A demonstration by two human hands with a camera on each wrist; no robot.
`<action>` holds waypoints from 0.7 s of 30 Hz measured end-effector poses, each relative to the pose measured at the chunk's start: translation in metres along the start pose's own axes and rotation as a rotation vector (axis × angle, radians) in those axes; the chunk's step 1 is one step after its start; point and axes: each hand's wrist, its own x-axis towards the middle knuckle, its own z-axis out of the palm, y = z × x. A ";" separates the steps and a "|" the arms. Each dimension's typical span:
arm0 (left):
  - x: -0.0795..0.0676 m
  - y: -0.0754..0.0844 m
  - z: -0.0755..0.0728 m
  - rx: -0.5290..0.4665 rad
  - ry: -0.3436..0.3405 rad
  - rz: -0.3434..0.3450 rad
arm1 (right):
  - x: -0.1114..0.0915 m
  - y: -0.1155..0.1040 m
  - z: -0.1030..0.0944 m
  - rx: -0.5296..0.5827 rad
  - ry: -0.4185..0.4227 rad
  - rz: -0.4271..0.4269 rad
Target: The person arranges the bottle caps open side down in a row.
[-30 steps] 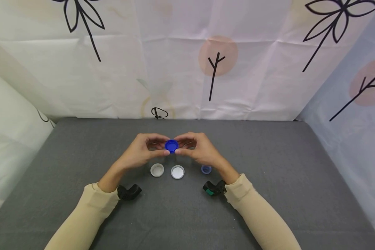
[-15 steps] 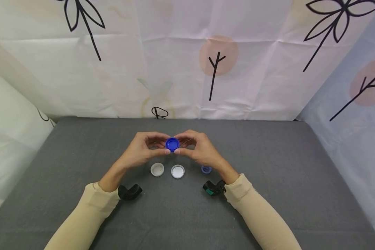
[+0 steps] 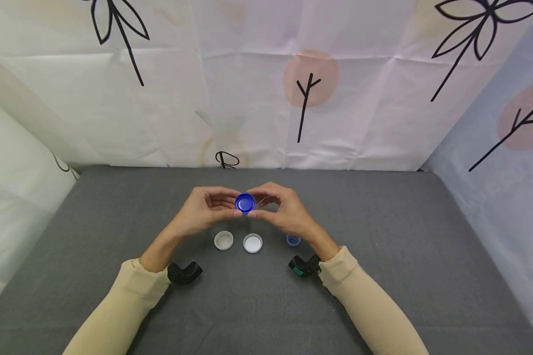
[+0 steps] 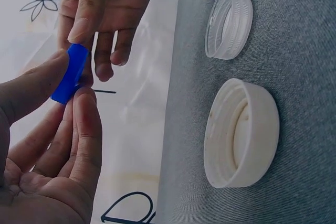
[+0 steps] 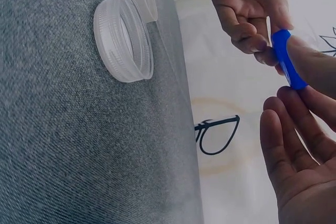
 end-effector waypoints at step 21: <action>0.001 0.001 0.001 -0.109 -0.004 -0.109 | 0.000 -0.001 0.003 -0.029 0.032 -0.050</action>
